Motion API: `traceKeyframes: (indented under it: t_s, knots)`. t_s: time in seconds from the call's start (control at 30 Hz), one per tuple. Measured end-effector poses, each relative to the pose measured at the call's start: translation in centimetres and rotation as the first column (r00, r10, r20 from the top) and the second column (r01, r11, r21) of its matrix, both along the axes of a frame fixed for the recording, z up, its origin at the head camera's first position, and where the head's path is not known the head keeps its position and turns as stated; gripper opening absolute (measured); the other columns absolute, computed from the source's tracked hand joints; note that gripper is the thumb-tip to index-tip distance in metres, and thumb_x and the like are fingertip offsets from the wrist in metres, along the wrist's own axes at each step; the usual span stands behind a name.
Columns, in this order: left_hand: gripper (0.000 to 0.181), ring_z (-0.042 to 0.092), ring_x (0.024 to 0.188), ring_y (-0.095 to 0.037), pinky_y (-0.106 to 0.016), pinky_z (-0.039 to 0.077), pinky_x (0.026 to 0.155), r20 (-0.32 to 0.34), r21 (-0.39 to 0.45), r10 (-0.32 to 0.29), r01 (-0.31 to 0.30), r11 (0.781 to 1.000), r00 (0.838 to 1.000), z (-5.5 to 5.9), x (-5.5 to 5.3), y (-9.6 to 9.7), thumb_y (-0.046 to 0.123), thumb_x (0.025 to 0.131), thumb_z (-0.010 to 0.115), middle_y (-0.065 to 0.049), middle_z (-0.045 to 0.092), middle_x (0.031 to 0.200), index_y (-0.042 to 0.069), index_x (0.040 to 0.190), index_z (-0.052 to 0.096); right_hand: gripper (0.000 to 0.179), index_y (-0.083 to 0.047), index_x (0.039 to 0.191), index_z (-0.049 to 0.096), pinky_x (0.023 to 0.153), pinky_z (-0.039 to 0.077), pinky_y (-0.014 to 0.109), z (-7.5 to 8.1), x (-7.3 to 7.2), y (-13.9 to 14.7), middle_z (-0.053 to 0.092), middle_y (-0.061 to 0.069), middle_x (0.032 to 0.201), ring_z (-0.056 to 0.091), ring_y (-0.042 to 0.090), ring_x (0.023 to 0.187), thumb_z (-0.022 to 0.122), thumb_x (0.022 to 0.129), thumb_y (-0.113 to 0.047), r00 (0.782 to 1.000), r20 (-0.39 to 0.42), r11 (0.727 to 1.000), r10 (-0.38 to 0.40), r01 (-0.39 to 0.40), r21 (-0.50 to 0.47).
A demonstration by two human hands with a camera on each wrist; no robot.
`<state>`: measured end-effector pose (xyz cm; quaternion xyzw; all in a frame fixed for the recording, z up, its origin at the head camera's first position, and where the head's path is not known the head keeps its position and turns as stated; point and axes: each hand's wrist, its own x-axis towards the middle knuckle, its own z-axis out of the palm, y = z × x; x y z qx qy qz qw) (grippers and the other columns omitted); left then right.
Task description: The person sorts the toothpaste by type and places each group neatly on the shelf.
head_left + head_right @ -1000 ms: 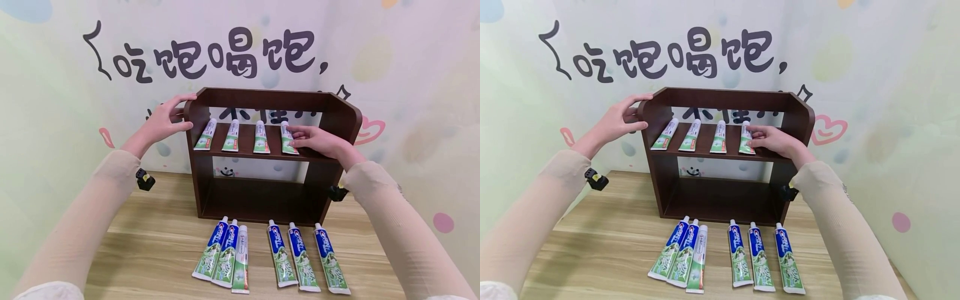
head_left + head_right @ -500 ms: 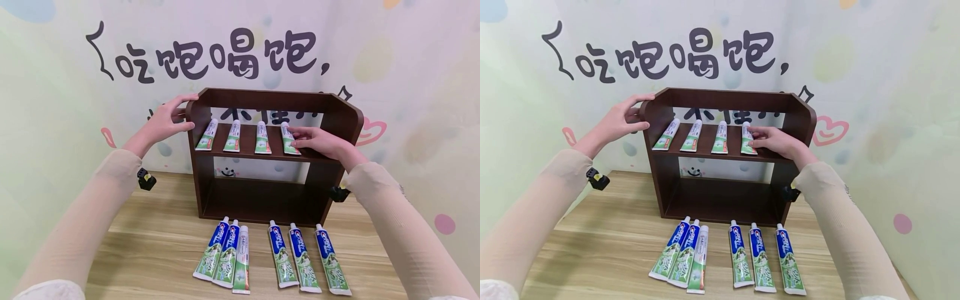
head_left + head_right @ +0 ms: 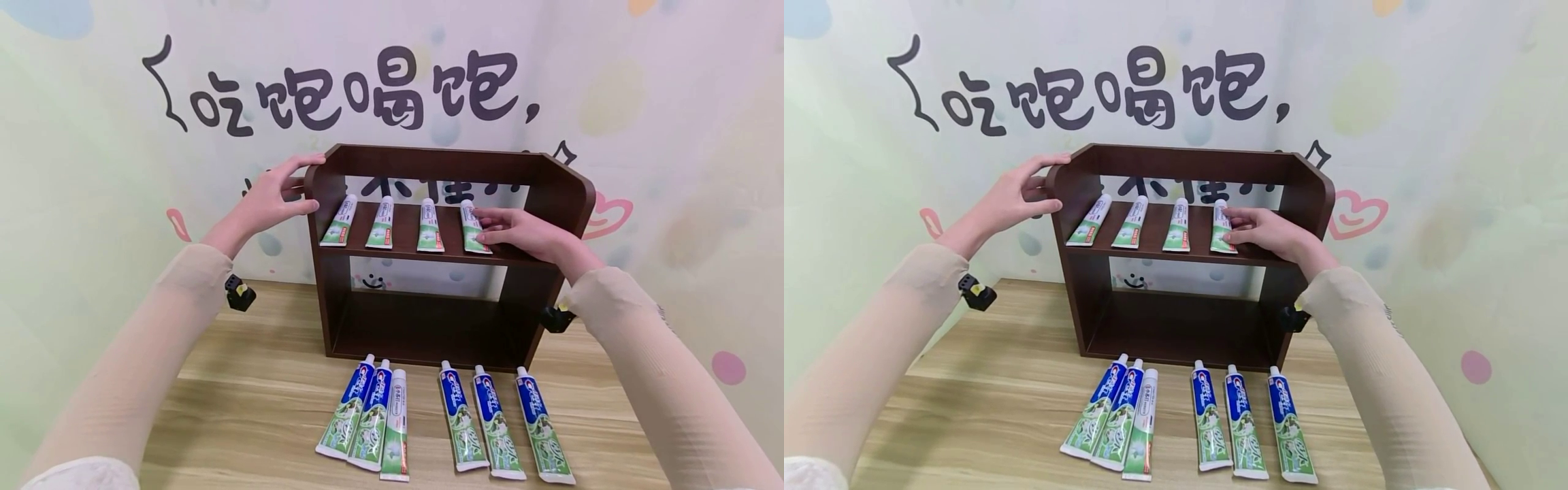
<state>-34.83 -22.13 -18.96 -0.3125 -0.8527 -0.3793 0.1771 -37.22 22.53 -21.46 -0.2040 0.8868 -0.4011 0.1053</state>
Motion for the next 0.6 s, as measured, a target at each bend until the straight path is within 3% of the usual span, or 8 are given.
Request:
traceKeyframes:
  t_s: [0.6]
  knots:
    - [0.067, 0.053, 0.133, -0.037, -0.048, 0.044, 0.111, 0.007, -0.002, 0.004, -0.004, 1.0, 1.0, 0.0, 0.04, -0.01, 0.006, 0.089, 0.069, 0.001, 0.037, 0.159, 0.018, 0.148, 0.042, 0.07, -0.021, 0.156, 0.03, 0.114, 0.034, 0.046, -0.07, -0.01, 0.04, 0.036, 0.015, 0.156, 0.035, 0.032, 0.137, 0.063, 0.095, -0.03, 1.0, 0.0, 1.0, -0.004, 0.004, -0.006]
